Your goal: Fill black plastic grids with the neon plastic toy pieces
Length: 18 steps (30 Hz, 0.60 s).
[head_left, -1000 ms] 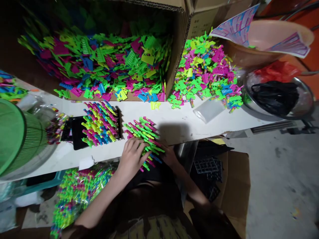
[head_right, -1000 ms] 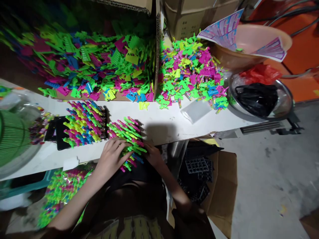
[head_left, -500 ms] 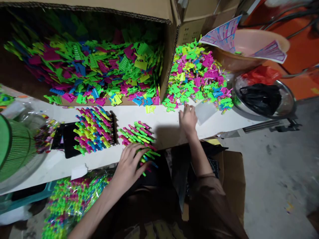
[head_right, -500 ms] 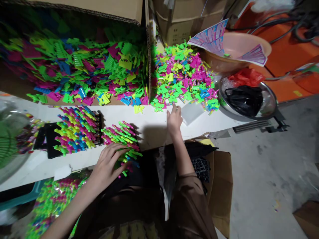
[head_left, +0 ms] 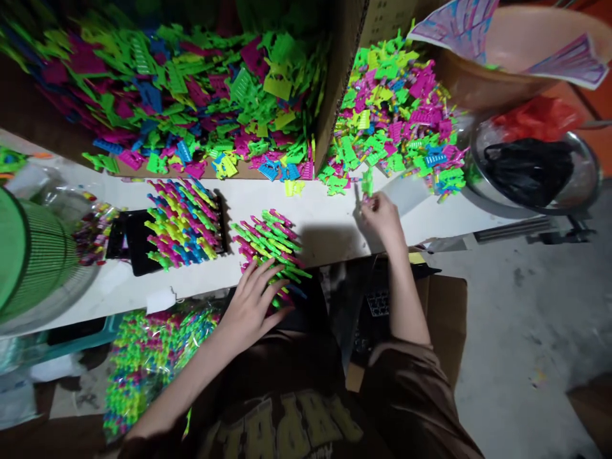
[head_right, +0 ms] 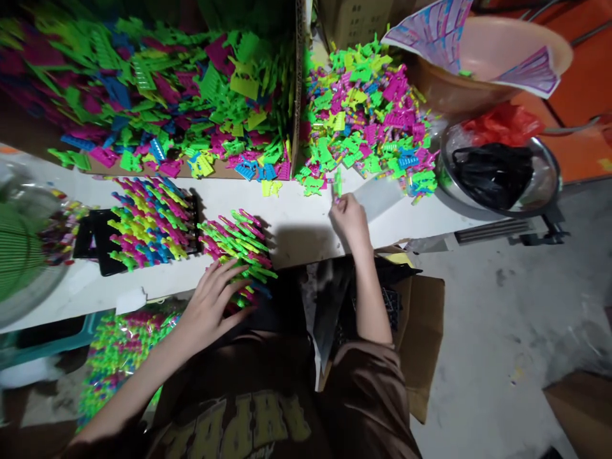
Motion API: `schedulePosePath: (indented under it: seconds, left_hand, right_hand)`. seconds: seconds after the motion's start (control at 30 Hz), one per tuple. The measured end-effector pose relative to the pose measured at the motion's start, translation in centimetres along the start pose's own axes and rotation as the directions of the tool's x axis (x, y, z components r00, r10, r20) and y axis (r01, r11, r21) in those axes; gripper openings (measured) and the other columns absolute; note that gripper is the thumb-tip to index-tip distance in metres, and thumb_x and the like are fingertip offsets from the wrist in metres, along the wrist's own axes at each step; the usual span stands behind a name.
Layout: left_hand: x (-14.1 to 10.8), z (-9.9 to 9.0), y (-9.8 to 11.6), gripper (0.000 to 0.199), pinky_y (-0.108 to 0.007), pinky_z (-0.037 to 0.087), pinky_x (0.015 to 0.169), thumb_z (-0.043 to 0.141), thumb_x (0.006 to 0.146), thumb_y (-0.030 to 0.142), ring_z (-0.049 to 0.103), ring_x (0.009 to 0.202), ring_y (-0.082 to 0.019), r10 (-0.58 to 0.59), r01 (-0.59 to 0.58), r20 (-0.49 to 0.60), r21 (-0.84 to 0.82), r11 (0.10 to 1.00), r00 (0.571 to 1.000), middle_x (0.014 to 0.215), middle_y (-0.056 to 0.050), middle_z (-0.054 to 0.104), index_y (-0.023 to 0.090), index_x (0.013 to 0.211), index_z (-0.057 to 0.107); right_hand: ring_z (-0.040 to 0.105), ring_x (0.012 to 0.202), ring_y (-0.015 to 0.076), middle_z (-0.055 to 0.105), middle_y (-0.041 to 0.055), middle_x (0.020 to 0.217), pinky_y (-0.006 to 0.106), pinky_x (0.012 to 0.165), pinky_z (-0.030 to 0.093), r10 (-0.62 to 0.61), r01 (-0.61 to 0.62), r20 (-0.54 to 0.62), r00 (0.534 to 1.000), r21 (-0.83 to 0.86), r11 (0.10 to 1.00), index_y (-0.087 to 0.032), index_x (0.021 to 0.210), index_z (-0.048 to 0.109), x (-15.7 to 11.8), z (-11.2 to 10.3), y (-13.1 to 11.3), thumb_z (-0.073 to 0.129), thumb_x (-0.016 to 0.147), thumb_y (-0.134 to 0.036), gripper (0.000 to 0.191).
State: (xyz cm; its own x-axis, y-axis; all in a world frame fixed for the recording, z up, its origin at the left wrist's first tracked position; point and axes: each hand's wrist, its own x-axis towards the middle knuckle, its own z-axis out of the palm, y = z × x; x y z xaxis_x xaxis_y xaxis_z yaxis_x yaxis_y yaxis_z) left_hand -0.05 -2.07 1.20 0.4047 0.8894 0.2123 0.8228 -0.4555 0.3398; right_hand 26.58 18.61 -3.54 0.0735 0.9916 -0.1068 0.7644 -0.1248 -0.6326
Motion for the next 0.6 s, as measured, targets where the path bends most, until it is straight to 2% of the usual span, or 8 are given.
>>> schedulePosePath:
  seconds: [0.07,0.13,0.23,0.3,0.47,0.6]
  left_hand:
    - [-0.1,0.2,0.1,0.031,-0.055,0.035,0.111,0.055,0.091,0.032,0.044,0.133,-0.031,0.005,-0.005,0.014,0.003,1.000,1.000,0.126,-0.015,0.060,0.016,0.118,0.052]
    - [-0.2,0.5,0.0,0.031,-0.056,0.035,0.110,0.056,0.091,0.030,0.045,0.133,-0.032,0.005,-0.005,0.030,0.005,1.000,1.000,0.127,-0.016,0.060,0.016,0.118,0.052]
    - [-0.2,1.0,-0.2,0.032,-0.056,0.036,0.110,0.057,0.090,0.031,0.046,0.132,-0.031,-0.001,0.000,0.045,0.002,1.000,0.999,0.128,-0.015,0.060,0.017,0.119,0.052]
    - [-0.2,1.1,-0.5,0.033,-0.055,0.036,0.110,0.056,0.090,0.032,0.048,0.130,-0.031,0.007,-0.007,0.035,0.000,1.000,0.999,0.127,-0.016,0.060,0.017,0.119,0.052]
    - [0.2,1.5,-0.9,0.033,-0.057,0.035,0.110,0.058,0.089,0.035,0.051,0.126,-0.030,-0.016,0.017,0.028,-0.025,1.000,0.999,0.128,-0.015,0.060,0.018,0.117,0.053]
    - [1.3,1.7,-1.7,0.033,-0.058,0.034,0.110,0.059,0.089,0.036,0.050,0.126,-0.029,-0.040,0.041,0.019,-0.031,0.999,0.999,0.129,-0.015,0.060,0.020,0.117,0.054]
  right_hand:
    - [0.058,0.060,0.0132,0.066,0.0025,0.073,0.026,0.058,0.049,-0.077,0.034,0.135,0.988,0.298,0.954,-0.017,0.090,0.059,-3.3,1.5,0.7,0.055,0.081,-0.034,0.020]
    - [0.057,0.053,0.0117,0.067,0.0010,0.071,0.025,0.052,0.049,-0.122,-0.019,0.249,0.961,0.496,0.868,-0.018,0.088,0.060,-6.8,3.6,1.4,0.057,0.079,-0.045,0.029]
    - [0.063,0.056,0.0146,0.071,0.0030,0.074,0.027,0.053,0.053,-0.125,-0.093,0.304,0.944,0.612,0.785,-0.019,0.083,0.064,-11.3,6.3,2.1,0.063,0.074,-0.054,0.036]
    - [0.067,0.061,0.0175,0.074,0.0053,0.080,0.029,0.054,0.056,-0.114,-0.127,0.314,0.942,0.651,0.749,-0.018,0.085,0.066,-13.4,7.6,2.3,0.063,0.074,-0.056,0.039]
    - [0.069,0.063,0.0187,0.075,0.0063,0.088,0.032,0.057,0.059,-0.125,-0.154,0.344,0.931,0.677,0.720,-0.019,0.087,0.067,-14.8,8.8,2.8,0.062,0.077,-0.054,0.037]
    - [0.071,0.070,0.0211,0.075,0.0064,0.087,0.033,0.061,0.060,-0.074,-0.120,0.250,0.965,0.676,0.727,-0.020,0.087,0.067,-14.3,9.2,3.2,0.065,0.074,-0.052,0.035]
